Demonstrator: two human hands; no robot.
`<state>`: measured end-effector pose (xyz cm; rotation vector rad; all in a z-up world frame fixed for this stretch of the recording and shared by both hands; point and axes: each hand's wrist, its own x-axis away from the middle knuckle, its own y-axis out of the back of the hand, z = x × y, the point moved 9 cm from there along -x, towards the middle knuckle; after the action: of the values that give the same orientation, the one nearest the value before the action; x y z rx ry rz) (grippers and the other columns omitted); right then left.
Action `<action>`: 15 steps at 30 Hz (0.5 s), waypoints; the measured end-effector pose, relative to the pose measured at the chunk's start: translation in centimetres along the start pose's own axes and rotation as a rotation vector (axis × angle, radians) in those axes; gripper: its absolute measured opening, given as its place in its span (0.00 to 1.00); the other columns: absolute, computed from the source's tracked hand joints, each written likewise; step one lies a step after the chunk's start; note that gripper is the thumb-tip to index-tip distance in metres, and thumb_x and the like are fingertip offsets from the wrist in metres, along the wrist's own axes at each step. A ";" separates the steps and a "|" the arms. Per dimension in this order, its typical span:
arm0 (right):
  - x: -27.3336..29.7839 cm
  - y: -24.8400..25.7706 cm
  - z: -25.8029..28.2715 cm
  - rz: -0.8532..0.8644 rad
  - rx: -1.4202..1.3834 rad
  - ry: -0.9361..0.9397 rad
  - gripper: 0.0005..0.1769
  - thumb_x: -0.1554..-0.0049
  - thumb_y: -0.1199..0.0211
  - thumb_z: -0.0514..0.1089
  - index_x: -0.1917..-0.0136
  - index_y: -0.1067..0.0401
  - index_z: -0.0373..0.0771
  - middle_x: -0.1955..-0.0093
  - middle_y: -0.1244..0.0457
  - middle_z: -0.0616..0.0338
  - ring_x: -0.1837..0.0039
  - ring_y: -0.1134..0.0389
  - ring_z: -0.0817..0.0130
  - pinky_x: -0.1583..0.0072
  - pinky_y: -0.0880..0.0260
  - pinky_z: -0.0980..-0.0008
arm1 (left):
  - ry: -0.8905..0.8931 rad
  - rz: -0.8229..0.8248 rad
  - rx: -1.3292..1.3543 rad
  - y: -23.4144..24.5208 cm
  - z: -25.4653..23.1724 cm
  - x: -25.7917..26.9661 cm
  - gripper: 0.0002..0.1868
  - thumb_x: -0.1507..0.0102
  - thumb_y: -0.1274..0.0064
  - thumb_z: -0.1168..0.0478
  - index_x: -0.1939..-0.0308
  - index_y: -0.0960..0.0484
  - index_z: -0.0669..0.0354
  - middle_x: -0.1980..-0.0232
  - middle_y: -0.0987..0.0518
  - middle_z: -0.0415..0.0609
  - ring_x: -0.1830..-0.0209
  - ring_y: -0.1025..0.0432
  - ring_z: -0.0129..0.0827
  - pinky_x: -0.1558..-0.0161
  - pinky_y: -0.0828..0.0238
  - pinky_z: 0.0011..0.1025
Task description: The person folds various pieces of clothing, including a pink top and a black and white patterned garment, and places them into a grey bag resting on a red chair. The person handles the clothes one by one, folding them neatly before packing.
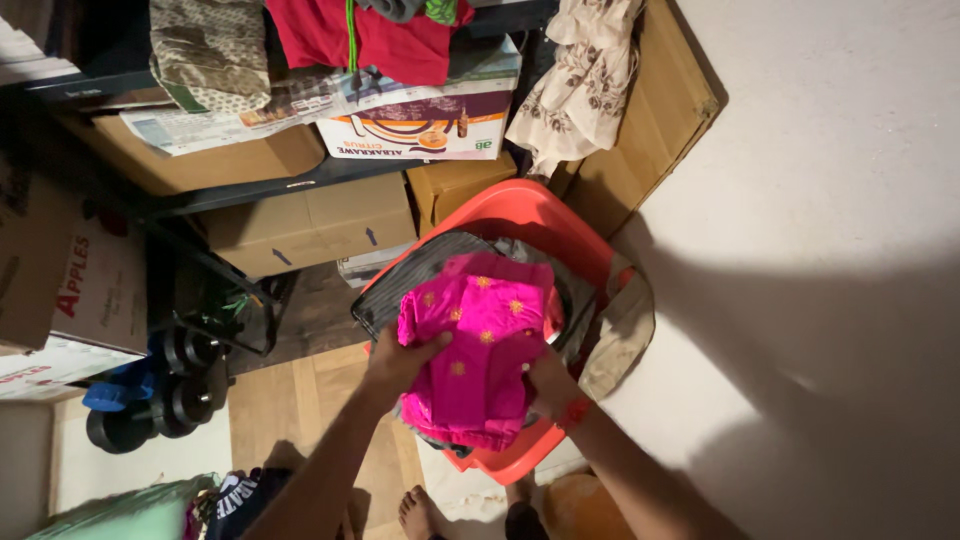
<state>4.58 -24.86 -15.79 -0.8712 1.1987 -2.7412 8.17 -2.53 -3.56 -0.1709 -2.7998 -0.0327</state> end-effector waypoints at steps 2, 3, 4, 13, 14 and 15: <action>0.4 1.1 -1.4 -0.187 -0.025 -0.139 0.16 0.35 0.52 0.46 0.37 0.33 0.39 0.44 0.34 0.52 0.45 0.30 0.60 0.47 0.24 0.58 | 0.002 0.018 0.013 -0.2 -0.2 0.2 0.23 0.45 0.31 0.59 0.49 0.17 0.64 0.56 0.13 0.50 0.59 0.18 0.32 0.56 0.19 0.34; 0.5 2.2 -2.2 -0.280 -0.040 -0.211 0.17 0.36 0.53 0.48 0.38 0.33 0.40 0.45 0.33 0.51 0.46 0.30 0.59 0.47 0.24 0.57 | -0.023 0.047 0.047 -0.4 -0.4 0.3 0.24 0.45 0.31 0.58 0.48 0.18 0.64 0.56 0.13 0.49 0.59 0.18 0.31 0.55 0.18 0.34; 0.0 1.3 -2.0 -0.115 -0.104 -0.141 0.15 0.33 0.52 0.45 0.37 0.33 0.38 0.45 0.34 0.52 0.47 0.30 0.61 0.47 0.24 0.59 | -0.048 0.076 0.082 -0.6 -0.5 0.3 0.24 0.45 0.32 0.58 0.48 0.18 0.64 0.55 0.13 0.47 0.58 0.18 0.31 0.54 0.18 0.33; -1.3 3.8 -2.0 0.174 0.272 0.343 0.13 0.33 0.45 0.42 0.36 0.30 0.37 0.44 0.34 0.55 0.46 0.32 0.62 0.47 0.28 0.60 | -0.431 -0.061 -0.568 -2.1 -3.4 3.1 0.34 0.44 0.33 0.59 0.35 0.28 0.57 0.55 0.15 0.57 0.56 0.19 0.49 0.57 0.22 0.40; 0.1 2.5 -1.0 0.206 0.765 0.581 0.17 0.37 0.43 0.40 0.35 0.31 0.36 0.41 0.34 0.54 0.43 0.32 0.60 0.44 0.28 0.60 | -0.425 -0.004 -0.726 -3.7 -3.0 3.7 0.37 0.46 0.35 0.61 0.32 0.29 0.53 0.57 0.15 0.56 0.58 0.19 0.49 0.57 0.22 0.41; 1.7 0.8 -1.0 0.232 1.263 0.808 0.21 0.41 0.42 0.39 0.34 0.32 0.36 0.38 0.34 0.54 0.39 0.31 0.58 0.40 0.29 0.60 | -0.418 0.054 -0.885 -5.5 -2.5 4.4 0.41 0.47 0.37 0.63 0.29 0.31 0.49 0.58 0.15 0.55 0.59 0.20 0.49 0.58 0.22 0.43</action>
<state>2.50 -25.09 -16.08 0.4883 -0.5565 -2.8026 4.21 -7.57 0.22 -0.5023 -2.9557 -1.3592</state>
